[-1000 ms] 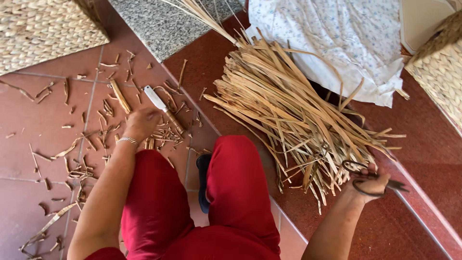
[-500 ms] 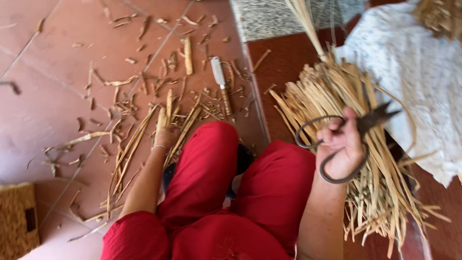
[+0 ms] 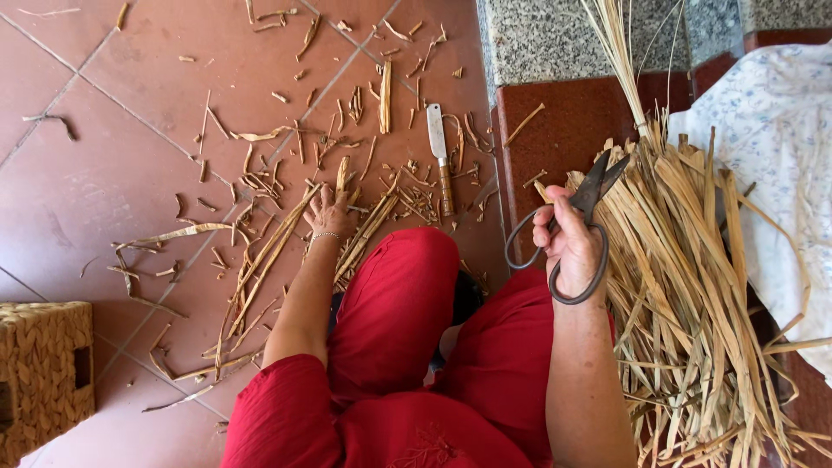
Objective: The person sits on a tiled floor and uses scissors to trim and split dried plant strips. They handle the strips one at a time, cutting off ends and separating fibers, then placing the processed pieces into a pile on the floor.
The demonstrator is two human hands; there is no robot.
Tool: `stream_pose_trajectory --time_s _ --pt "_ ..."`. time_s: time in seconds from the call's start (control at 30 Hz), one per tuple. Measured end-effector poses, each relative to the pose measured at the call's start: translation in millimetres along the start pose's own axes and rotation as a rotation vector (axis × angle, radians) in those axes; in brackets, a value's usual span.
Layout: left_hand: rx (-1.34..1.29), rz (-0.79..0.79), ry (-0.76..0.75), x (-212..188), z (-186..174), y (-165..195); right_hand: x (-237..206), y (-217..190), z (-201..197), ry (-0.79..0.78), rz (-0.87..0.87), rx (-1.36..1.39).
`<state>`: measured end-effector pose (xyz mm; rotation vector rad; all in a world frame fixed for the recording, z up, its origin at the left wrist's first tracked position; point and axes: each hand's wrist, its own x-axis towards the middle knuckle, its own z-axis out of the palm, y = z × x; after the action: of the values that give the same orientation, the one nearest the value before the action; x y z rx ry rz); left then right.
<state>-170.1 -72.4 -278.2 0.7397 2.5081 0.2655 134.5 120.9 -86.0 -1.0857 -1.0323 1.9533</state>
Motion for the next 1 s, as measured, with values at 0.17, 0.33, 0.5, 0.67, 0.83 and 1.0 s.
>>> stream_pose_trajectory --time_s 0.17,0.33,0.5,0.67,0.83,1.0 --pt "-0.077 0.020 0.106 23.6 -15.3 19.9 4.7 5.0 9.3 -0.017 -0.032 -0.167" --pt "-0.830 0.464 0.137 28.0 -42.1 69.4 6.1 12.4 21.3 0.001 -0.143 -0.273" --pt "-1.041 0.825 -0.260 -11.0 -104.9 145.4 0.6 10.9 41.6 -0.035 -0.399 -0.213" --pt "-0.721 0.949 -0.310 -88.9 -150.9 201.5 -11.1 -12.8 51.3 -0.066 -0.544 -0.096" --pt "-0.773 0.850 -0.409 -134.0 -148.9 206.5 -29.0 -23.9 44.2 0.067 -0.412 -0.164" --pt "-0.765 0.913 -0.319 -145.4 -136.7 206.7 -41.6 -23.4 45.3 -0.020 -0.377 -0.217"
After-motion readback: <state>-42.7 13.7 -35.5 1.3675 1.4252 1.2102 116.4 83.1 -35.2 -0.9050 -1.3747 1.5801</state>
